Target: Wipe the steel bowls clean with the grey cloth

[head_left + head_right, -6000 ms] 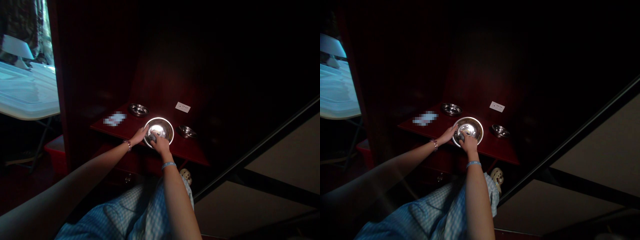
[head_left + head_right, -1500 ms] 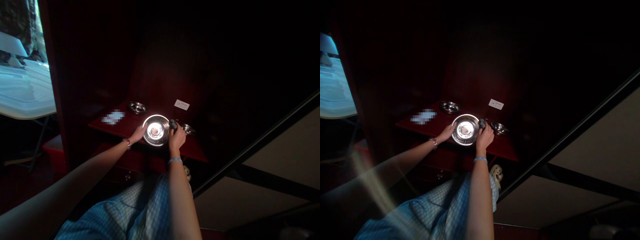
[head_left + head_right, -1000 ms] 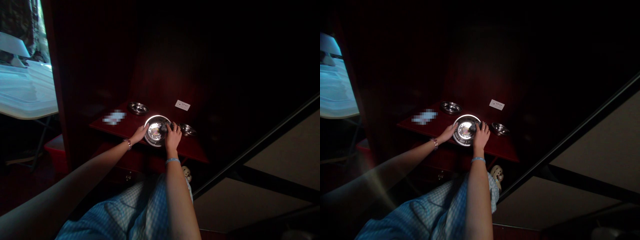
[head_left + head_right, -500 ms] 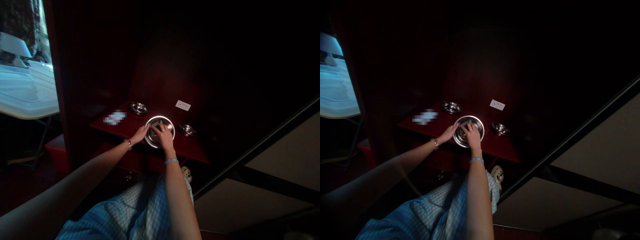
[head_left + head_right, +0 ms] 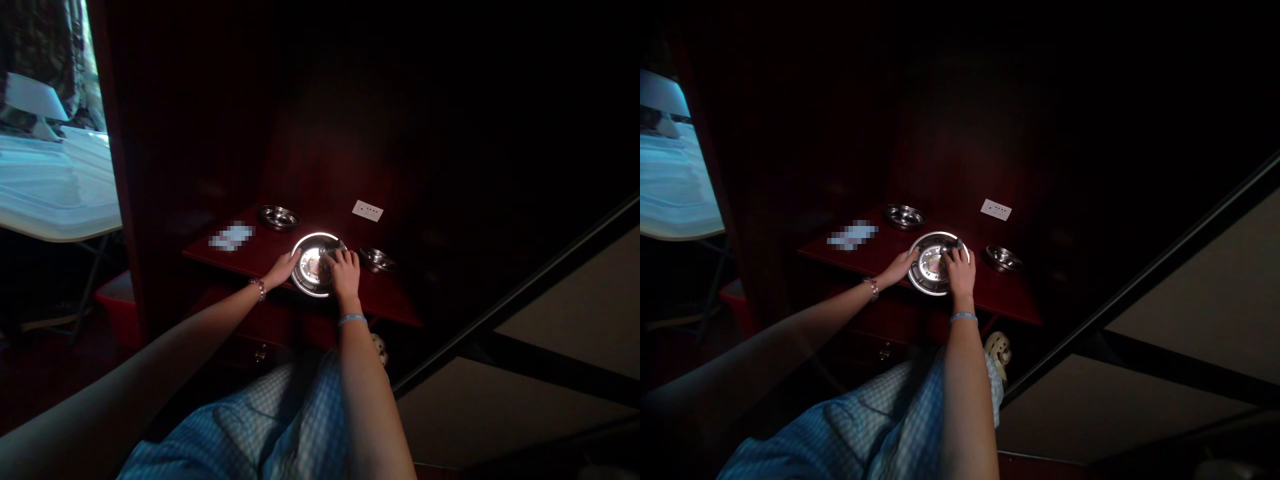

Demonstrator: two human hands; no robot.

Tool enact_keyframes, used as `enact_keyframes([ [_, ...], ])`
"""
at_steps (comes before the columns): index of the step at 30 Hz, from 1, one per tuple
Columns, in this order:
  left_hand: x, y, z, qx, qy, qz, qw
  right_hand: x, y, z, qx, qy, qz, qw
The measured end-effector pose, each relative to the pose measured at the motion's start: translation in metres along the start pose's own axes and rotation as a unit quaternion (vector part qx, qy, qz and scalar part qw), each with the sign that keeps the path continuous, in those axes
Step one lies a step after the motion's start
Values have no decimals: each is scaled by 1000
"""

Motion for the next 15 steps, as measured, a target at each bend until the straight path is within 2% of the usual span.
enact_keyframes([
  [10,1,1,3,30,15,-14,999,-1,3,0,-2,44,-6,999],
  [15,-1,1,-1,30,15,-14,999,-2,4,1,11,83,43,996],
])
Point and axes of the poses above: each hand's wrist, its own x-axis towards the middle knuckle, its own y-axis out of the palm, z = x × y, the point moved 7 cm from there along x, towards the middle knuckle, and after that the axes turned 8 degrees about y, right-handed, at the moved point
